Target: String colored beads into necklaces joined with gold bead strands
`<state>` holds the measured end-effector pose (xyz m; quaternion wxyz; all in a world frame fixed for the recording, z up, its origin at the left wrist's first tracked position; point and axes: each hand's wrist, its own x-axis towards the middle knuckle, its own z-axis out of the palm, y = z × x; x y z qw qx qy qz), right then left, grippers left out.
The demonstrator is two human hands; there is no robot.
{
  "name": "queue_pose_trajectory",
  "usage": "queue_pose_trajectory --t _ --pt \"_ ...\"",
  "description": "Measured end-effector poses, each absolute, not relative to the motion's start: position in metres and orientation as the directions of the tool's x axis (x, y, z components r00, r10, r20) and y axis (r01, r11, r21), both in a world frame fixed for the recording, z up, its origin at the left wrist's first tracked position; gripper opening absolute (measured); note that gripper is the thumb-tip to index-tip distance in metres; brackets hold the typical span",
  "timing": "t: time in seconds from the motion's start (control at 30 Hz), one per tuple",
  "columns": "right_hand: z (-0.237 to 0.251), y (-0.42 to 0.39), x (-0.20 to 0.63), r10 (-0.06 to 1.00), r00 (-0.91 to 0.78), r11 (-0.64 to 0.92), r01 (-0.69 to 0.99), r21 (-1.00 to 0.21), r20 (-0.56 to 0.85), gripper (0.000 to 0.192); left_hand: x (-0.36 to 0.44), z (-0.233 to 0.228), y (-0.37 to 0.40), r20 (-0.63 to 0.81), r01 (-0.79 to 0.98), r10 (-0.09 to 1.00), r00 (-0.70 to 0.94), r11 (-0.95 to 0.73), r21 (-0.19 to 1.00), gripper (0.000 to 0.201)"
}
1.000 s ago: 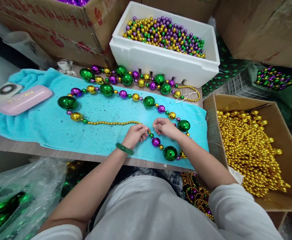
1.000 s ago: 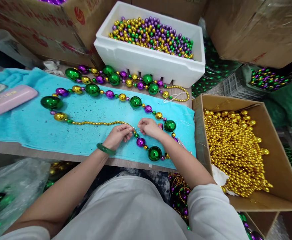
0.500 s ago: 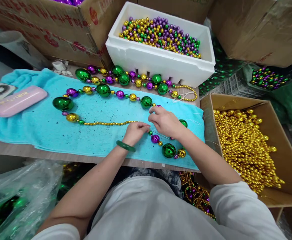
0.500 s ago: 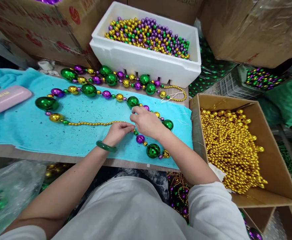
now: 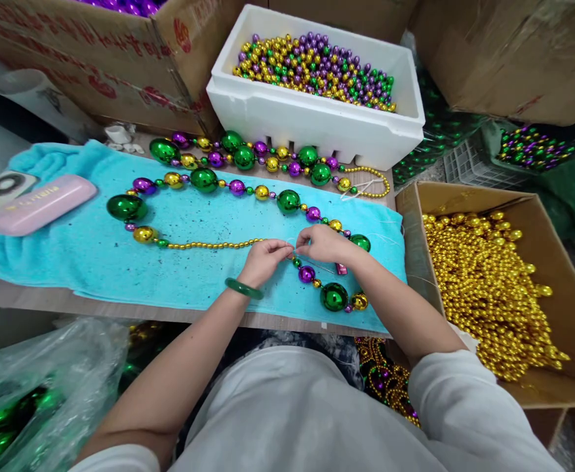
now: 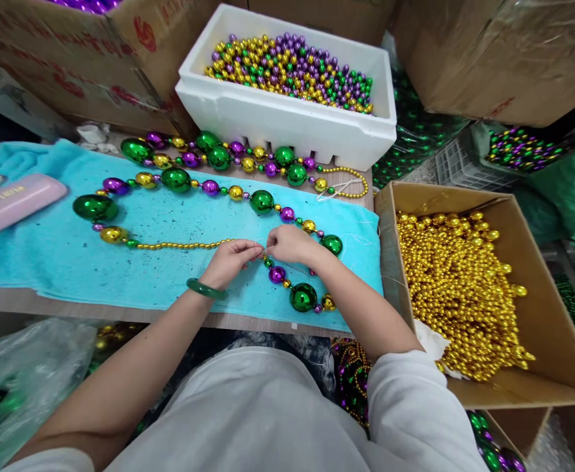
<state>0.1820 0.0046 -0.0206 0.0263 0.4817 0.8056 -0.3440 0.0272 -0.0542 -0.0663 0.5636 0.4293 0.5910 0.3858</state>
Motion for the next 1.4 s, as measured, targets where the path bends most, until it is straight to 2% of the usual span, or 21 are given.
queue_pose_trajectory --t 0.13,0.27,0.37,0.43,0.5,0.57,0.67,0.77,0.9,1.03,1.23,1.4 --pt "-0.028 -0.006 0.186 0.779 -0.545 0.298 0.758 -0.580 -0.311 0.012 0.027 -0.068 -0.056 -0.387 0.054 0.922 -0.004 0.387 0.921 0.021" --pt "-0.032 -0.022 0.183 0.792 -0.570 0.385 0.745 -0.545 -0.220 0.015 0.027 -0.071 -0.057 -0.432 -0.011 0.901 -0.044 0.432 0.902 0.023" --pt "-0.033 -0.030 0.184 0.774 -0.594 0.423 0.743 -0.518 -0.220 0.018 0.027 -0.075 -0.057 -0.400 -0.015 0.915 -0.049 0.400 0.916 0.022" --pt "-0.035 -0.029 0.186 0.771 -0.598 0.408 0.728 -0.551 -0.219 0.018 0.026 -0.078 -0.058 -0.337 0.027 0.940 -0.055 0.339 0.940 0.021" --pt "-0.040 -0.022 0.189 0.813 -0.538 0.310 0.724 -0.616 -0.224 0.018 0.025 -0.081 -0.059 -0.234 0.104 0.970 -0.070 0.240 0.965 0.023" --pt "-0.047 -0.012 0.189 0.850 -0.432 0.114 0.710 -0.695 -0.302 0.020 0.025 -0.085 -0.061 -0.123 0.204 0.990 -0.076 0.136 0.969 0.027" --pt "-0.057 0.000 0.187 0.785 -0.378 -0.188 0.610 -0.770 -0.491 0.020 0.027 -0.090 -0.064 0.023 0.348 0.997 -0.076 0.005 0.937 0.028" --pt "-0.063 0.006 0.183 0.711 -0.422 -0.323 0.514 -0.794 -0.563 0.016 0.029 -0.094 -0.066 0.179 0.453 0.981 -0.069 -0.129 0.882 0.024" --pt "-0.062 0.009 0.183 0.622 -0.490 -0.386 0.486 -0.784 -0.611 0.021 0.031 -0.096 -0.066 0.319 0.510 0.947 -0.035 -0.257 0.821 0.023" --pt "-0.060 0.014 0.185 0.556 -0.528 -0.406 0.502 -0.763 -0.643 0.024 0.032 -0.099 -0.065 0.392 0.529 0.919 -0.035 -0.316 0.788 0.020" --pt "-0.059 0.014 0.184 0.539 -0.528 -0.399 0.526 -0.751 -0.656 0.023 0.034 -0.102 -0.065 0.402 0.538 0.914 -0.046 -0.316 0.781 0.021" --pt "-0.058 0.013 0.183 0.534 -0.539 -0.382 0.533 -0.755 -0.651 0.025 0.034 -0.105 -0.066 0.378 0.474 0.922 -0.087 -0.295 0.830 0.023"
